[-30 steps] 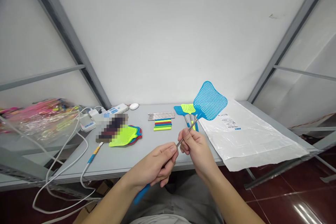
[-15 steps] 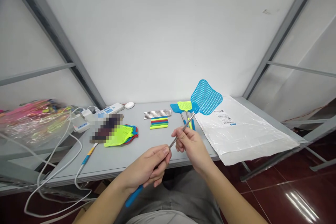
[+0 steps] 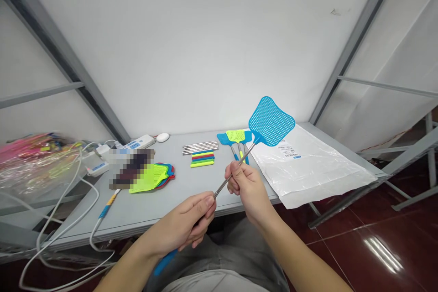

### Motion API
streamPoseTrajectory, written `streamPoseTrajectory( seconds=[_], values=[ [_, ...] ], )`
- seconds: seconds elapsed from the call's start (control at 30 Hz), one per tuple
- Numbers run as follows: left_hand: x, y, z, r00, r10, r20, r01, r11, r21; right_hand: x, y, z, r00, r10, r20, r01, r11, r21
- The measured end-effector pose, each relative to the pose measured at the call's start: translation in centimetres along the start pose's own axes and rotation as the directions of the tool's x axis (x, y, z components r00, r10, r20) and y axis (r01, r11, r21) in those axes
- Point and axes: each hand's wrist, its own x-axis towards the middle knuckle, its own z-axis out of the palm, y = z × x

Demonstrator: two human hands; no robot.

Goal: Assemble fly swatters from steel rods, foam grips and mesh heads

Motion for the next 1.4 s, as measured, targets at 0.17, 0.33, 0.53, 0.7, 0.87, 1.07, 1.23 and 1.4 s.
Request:
streamPoseTrajectory(
  seconds=[0.17, 0.33, 0.53, 0.7, 0.87, 1.07, 1.23, 1.4],
  values=[
    [-0.3, -0.2, -0.6, 0.999, -0.022, -0.034, 0.026, 0.991, 0.132, 1.1, -0.4, -1.1, 0.996, -0.018, -0.086, 0.020, 1.000, 0.021],
    [-0.6, 0.2, -1.4, 0.999, 0.012, -0.050, 0.010, 0.910, 0.415, 2.3, -1.6, -3.5, 0.984, -0.050, -0.172, 0.062, 0.996, 0.063],
    [-0.9, 1.0, -2.2, 0.995, 0.042, -0.093, 0.026, 0.776, 0.630, 2.7, -3.0, -5.3, 0.964, -0.085, -0.253, 0.115, 0.988, 0.104],
    [-1.2, 1.3, -2.9, 0.991, 0.047, -0.124, 0.048, 0.745, 0.666, 3.0, -2.4, -4.9, 0.959, -0.099, -0.266, 0.131, 0.986, 0.106],
    [-0.6, 0.7, -3.3, 0.979, 0.071, -0.193, 0.077, 0.743, 0.664, 2.0, 1.1, -1.8, 0.997, 0.036, -0.068, -0.043, 0.994, -0.103],
    [-0.2, -0.3, -3.1, 0.969, 0.072, -0.237, 0.119, 0.704, 0.700, 0.9, 3.6, 0.8, 0.984, 0.135, 0.116, -0.118, 0.983, -0.140],
    [-0.2, -0.6, -3.5, 0.971, 0.069, -0.228, 0.126, 0.665, 0.736, 1.7, 3.6, -0.1, 0.987, 0.140, 0.076, -0.131, 0.985, -0.108],
    [-0.2, -1.1, -4.6, 0.977, 0.045, -0.211, 0.129, 0.660, 0.740, 2.6, 3.5, -1.3, 0.992, 0.127, -0.001, -0.126, 0.990, -0.061]
  ],
)
